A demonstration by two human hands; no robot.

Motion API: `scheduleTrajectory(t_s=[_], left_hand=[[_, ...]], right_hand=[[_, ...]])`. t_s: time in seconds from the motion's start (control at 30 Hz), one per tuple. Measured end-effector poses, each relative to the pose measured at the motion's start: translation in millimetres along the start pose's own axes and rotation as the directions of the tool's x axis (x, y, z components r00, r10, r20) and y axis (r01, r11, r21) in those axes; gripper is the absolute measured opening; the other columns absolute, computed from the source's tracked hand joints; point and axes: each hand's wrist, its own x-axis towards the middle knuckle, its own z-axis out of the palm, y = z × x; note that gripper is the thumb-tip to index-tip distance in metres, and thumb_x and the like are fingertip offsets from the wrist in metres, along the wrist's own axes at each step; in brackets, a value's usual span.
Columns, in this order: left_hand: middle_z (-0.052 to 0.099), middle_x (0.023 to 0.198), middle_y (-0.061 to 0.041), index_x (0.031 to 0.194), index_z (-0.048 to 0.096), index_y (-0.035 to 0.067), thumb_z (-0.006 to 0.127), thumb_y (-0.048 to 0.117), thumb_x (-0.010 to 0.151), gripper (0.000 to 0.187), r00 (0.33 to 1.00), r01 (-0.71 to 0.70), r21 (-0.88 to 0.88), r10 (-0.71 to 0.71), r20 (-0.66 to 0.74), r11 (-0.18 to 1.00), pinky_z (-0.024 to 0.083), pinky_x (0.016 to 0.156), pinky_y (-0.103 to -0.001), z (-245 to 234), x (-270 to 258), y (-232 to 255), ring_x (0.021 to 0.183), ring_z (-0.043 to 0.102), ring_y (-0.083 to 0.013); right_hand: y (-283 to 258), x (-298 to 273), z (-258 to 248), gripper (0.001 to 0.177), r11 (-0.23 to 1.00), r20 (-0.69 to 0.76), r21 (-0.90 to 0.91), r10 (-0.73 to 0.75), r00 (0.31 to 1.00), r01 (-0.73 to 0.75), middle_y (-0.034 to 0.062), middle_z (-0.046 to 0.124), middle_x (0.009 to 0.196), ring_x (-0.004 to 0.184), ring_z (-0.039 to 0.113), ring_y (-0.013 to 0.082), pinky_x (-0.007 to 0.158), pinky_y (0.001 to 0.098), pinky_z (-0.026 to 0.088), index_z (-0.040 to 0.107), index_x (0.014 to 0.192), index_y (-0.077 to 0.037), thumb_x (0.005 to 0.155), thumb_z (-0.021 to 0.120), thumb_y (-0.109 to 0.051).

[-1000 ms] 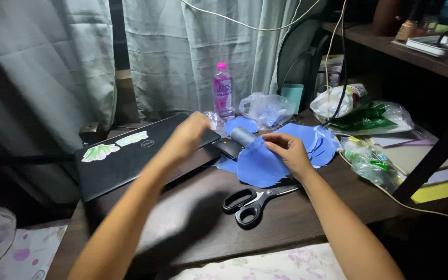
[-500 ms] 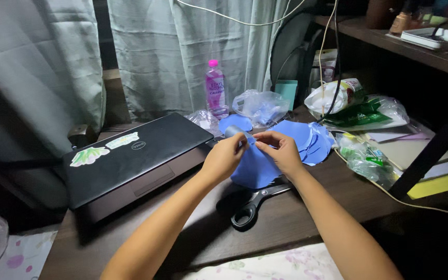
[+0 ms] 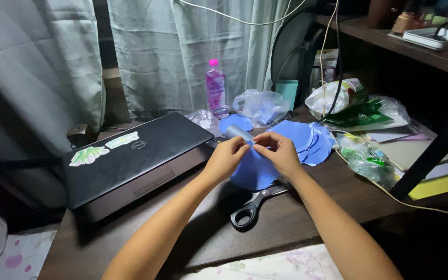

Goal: The person hand-sews the edges of light blue fabric pieces using a needle and thread. They repeatedly insert the needle, pull the thread through, and tighten stitches along the perimeter of each piece. The work continues on multiple pieces placed on a cluttered desk.

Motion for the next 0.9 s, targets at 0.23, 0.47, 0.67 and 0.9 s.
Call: scheduleTrajectory(t_s=[0.23,0.47,0.67,0.9], left_hand=[[0.058,0.087,-0.017,0.097,0.061,-0.004,0.063,0.020,0.106,0.026,0.997,-0.072,-0.451,0.061,-0.039,0.890,0.045,0.072,-0.035,-4,19,-23,0.079,0.053,-0.0159],[0.068,0.087,-0.026,0.117,0.047,0.006,0.048,0.027,0.106,0.025,0.998,0.001,0.258,0.015,-0.061,0.966,0.048,0.073,-0.054,-33,-15,36,0.084,0.066,-0.0459],[0.069,0.082,-0.022,0.111,0.048,0.007,0.047,0.025,0.106,0.019,0.978,-0.182,0.429,0.207,-0.010,0.885,0.047,0.062,-0.057,-19,-24,47,0.075,0.066,-0.0447],[0.067,0.072,-0.018,0.109,0.050,0.008,0.048,0.025,0.106,0.018,0.983,-0.144,0.528,0.184,-0.023,0.837,0.047,0.056,-0.057,-9,-22,35,0.066,0.066,-0.0421]], right_hand=[[14,3,-4,0.010,0.999,-0.022,0.000,-0.049,0.999,0.049,0.0026,0.074,0.094,0.089,0.069,0.0087,0.084,0.0239,0.056,0.070,0.098,-0.001,0.089,0.075,-0.003],[15,6,-6,0.020,0.996,-0.049,0.094,0.002,0.999,0.003,0.0028,0.074,0.100,0.093,0.068,0.0091,0.086,0.0237,0.054,0.071,0.108,-0.001,0.089,0.075,-0.004],[18,8,-4,0.021,0.983,-0.056,0.179,0.049,0.997,-0.039,0.0039,0.073,0.104,0.096,0.067,0.0089,0.089,0.0242,0.054,0.070,0.113,-0.001,0.092,0.071,-0.003],[13,6,-2,0.023,0.972,-0.048,0.221,0.094,0.994,-0.082,0.0048,0.072,0.104,0.097,0.066,0.0090,0.090,0.0238,0.053,0.070,0.115,0.000,0.093,0.071,-0.003]])
